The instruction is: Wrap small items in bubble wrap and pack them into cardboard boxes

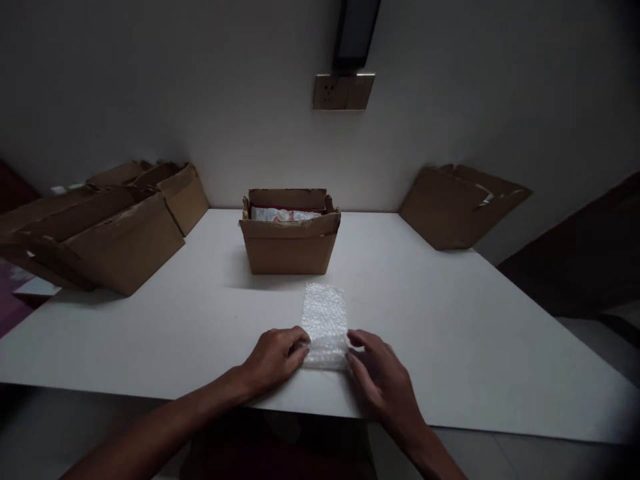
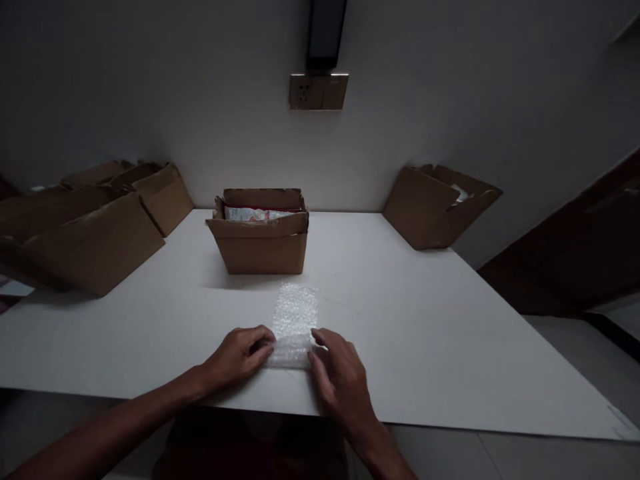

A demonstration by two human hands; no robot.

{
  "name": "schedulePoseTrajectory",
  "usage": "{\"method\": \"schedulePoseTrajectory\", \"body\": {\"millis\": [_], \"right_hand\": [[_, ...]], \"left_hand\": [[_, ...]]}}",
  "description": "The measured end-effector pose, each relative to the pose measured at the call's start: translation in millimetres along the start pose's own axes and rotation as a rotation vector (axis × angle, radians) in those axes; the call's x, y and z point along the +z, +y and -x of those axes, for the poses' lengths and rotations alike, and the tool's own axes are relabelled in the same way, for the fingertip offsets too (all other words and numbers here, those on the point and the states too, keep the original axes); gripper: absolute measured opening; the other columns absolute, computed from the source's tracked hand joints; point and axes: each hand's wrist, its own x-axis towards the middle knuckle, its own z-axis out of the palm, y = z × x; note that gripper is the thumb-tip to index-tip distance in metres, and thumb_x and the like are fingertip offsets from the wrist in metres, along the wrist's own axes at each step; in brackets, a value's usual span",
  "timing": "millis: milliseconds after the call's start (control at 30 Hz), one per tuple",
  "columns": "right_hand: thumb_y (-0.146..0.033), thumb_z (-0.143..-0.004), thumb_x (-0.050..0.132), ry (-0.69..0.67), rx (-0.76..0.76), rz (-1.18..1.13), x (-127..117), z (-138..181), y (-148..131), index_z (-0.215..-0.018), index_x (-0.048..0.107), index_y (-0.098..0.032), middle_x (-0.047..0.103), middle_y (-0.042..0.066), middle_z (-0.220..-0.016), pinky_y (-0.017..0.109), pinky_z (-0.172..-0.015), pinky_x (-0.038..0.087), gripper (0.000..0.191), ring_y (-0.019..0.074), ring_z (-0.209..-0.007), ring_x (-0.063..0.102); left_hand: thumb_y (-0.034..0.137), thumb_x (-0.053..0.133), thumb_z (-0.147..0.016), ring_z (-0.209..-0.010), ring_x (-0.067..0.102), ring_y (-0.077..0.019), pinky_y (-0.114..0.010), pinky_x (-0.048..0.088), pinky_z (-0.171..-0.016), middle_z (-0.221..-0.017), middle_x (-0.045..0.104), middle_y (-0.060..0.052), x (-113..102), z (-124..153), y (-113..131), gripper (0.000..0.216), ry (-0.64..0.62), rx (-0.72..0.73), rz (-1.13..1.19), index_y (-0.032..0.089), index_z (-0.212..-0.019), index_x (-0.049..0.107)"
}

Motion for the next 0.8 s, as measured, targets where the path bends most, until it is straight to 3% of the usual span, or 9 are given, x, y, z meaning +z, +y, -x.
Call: {"method": "schedulePoseTrajectory", "body": {"millis": [67,167,267,367,467,567,700,800], "right_hand": [[-0.017,-0.089,0.058,0.049,-0.138,0.106,-3.5,3.7,0.8,-0.124,0.059,-0.025,0.069,0.01,-0.113,0.044,-0.086,0.054,0.036,0.0264,-0.104,0.065],[-0.018,-0.086,0.061,-0.131,-0.277,0.185,-4.9,4.0,-0.2,-0.123,0.061,-0.024,0.066,0.011,-0.123,0.046,-0.087,0.053,0.037,0.0288,-0.112,0.061],[-0.019,-0.089,0.058,-0.245,-0.284,0.23,1.4,-1.7,-0.8,-0.115,0.064,-0.022,0.066,0.011,-0.123,0.047,-0.087,0.052,0.027,0.0288,-0.112,0.061],[-0.014,-0.093,0.051,-0.2,-0.288,0.22,8.4,-6.9,-1.5,-0.106,0.066,-0.022,0.072,0.009,-0.107,0.044,-0.08,0.052,0.021,0.0254,-0.097,0.066],[-0.015,-0.094,0.05,-0.184,-0.269,0.134,9.5,-6.3,-4.3,-0.103,0.065,-0.022,0.074,0.007,-0.096,0.041,-0.075,0.052,0.019,0.0228,-0.086,0.067],[-0.018,-0.095,0.05,-0.2,-0.183,0.037,4.4,-1.2,-6.8,-0.102,0.064,-0.023,0.073,0.005,-0.09,0.036,-0.072,0.054,0.016,0.02,-0.081,0.067],[-0.018,-0.092,0.054,-0.053,-0.194,0.098,-4.3,3.8,-6.9,-0.121,0.059,-0.024,0.071,0.009,-0.108,0.039,-0.08,0.054,0.03,0.0232,-0.097,0.066],[-0.017,-0.087,0.059,-0.142,-0.278,0.179,-3.8,2.2,-7.3,-0.122,0.06,-0.024,0.068,0.01,-0.118,0.044,-0.086,0.051,0.035,0.027,-0.107,0.063]], "left_hand": [[0.019,0.054,-0.085,-0.061,0.06,-0.0146,-0.026,0.047,-0.063,-0.071,0.069,0.001,4.6,-8.0,-2.1,0.02,0.007,-0.025,-0.068,0.02,-0.101,0.066],[0.019,0.055,-0.086,-0.066,0.063,-0.0167,-0.029,0.05,-0.068,-0.077,0.071,0.0,10.1,-13.3,-5.0,0.025,0.03,0.004,-0.151,0.021,-0.109,0.064],[0.02,0.054,-0.089,-0.084,0.066,-0.0201,-0.034,0.053,-0.077,-0.097,0.071,-0.006,11.6,-9.2,-7.0,0.026,0.133,0.117,-0.175,0.02,-0.114,0.061],[0.027,0.06,-0.088,-0.103,0.061,-0.0251,-0.041,0.052,-0.088,-0.113,0.065,-0.013,9.8,2.3,-7.4,0.032,0.232,0.262,-0.196,0.017,-0.118,0.058],[0.021,0.06,-0.087,-0.104,0.061,-0.0254,-0.044,0.049,-0.091,-0.111,0.068,-0.012,8.7,16.1,-4.6,0.026,0.178,0.37,-0.205,0.018,-0.112,0.062],[0.013,0.05,-0.09,-0.086,0.066,-0.0203,-0.038,0.05,-0.082,-0.092,0.073,-0.006,9.9,23.7,-0.6,0.022,0.113,0.322,-0.12,0.02,-0.105,0.066],[0.017,0.051,-0.09,-0.089,0.067,-0.0213,-0.038,0.052,-0.082,-0.102,0.074,-0.007,12.6,17.2,-0.7,0.025,0.118,0.176,-0.118,0.02,-0.112,0.064],[0.016,0.049,-0.09,-0.092,0.066,-0.0238,-0.042,0.052,-0.084,-0.102,0.072,-0.009,14.3,8.8,-4.2,0.025,0.155,0.152,-0.234,0.019,-0.111,0.063]]}}
